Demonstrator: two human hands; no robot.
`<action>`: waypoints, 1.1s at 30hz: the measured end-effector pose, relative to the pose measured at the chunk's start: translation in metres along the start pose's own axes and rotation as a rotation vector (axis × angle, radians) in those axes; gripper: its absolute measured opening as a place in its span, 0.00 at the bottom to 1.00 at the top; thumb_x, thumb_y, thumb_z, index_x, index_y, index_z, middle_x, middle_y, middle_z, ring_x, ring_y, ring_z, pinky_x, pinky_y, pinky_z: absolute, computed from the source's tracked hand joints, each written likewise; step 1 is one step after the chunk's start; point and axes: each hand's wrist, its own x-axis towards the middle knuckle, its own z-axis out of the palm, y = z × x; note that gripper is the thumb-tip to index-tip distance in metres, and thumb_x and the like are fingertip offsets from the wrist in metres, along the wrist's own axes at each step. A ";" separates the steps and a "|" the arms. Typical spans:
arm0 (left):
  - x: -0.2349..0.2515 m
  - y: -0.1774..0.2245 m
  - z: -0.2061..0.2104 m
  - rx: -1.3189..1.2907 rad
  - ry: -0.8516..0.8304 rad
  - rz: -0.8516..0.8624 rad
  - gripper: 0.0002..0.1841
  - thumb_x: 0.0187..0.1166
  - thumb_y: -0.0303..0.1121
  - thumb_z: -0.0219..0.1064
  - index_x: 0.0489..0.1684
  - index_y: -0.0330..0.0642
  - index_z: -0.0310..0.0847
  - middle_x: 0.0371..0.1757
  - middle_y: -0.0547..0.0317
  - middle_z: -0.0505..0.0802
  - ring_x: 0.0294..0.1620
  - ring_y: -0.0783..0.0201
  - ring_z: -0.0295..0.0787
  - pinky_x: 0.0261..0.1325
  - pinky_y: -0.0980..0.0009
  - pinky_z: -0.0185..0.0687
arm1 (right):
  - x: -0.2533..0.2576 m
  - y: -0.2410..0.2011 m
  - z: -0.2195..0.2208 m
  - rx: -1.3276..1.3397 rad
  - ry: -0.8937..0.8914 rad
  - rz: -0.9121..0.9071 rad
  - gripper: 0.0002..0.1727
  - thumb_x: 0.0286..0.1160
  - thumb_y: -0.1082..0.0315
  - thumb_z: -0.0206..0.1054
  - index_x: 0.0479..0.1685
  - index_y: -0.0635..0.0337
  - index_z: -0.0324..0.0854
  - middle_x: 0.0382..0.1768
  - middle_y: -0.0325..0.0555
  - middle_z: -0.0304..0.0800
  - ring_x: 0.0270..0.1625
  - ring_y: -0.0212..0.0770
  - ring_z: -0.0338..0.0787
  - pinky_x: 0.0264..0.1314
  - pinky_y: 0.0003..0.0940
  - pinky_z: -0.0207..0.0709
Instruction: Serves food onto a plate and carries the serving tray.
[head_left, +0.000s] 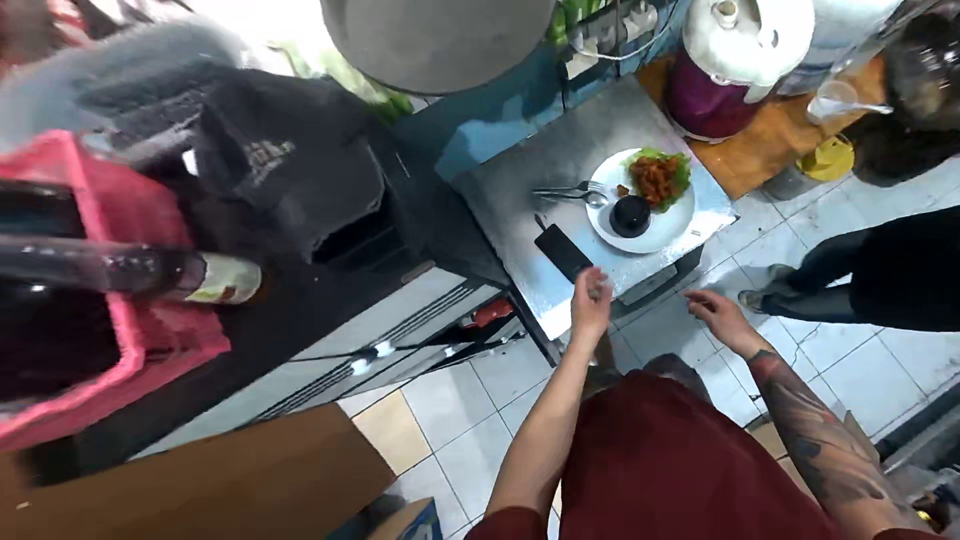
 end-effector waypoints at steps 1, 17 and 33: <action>0.023 0.011 0.002 -0.039 0.004 -0.003 0.27 0.88 0.33 0.61 0.85 0.41 0.60 0.70 0.49 0.88 0.61 0.55 0.90 0.61 0.53 0.88 | 0.005 -0.003 -0.006 0.039 0.051 0.006 0.21 0.87 0.59 0.60 0.72 0.57 0.81 0.61 0.52 0.90 0.57 0.44 0.92 0.63 0.44 0.87; 0.247 0.109 0.046 0.127 0.085 -0.638 0.36 0.82 0.43 0.54 0.89 0.46 0.43 0.49 0.47 0.90 0.30 0.59 0.82 0.31 0.60 0.77 | 0.146 -0.021 -0.144 0.427 0.062 0.042 0.23 0.86 0.67 0.60 0.80 0.51 0.72 0.57 0.45 0.90 0.47 0.41 0.91 0.52 0.41 0.86; 0.221 0.114 0.050 0.176 0.194 -0.366 0.25 0.81 0.37 0.60 0.78 0.41 0.69 0.67 0.50 0.89 0.57 0.59 0.91 0.54 0.55 0.88 | 0.224 -0.063 -0.185 0.339 -0.206 -0.070 0.24 0.89 0.66 0.55 0.83 0.49 0.67 0.60 0.41 0.87 0.47 0.37 0.89 0.54 0.38 0.85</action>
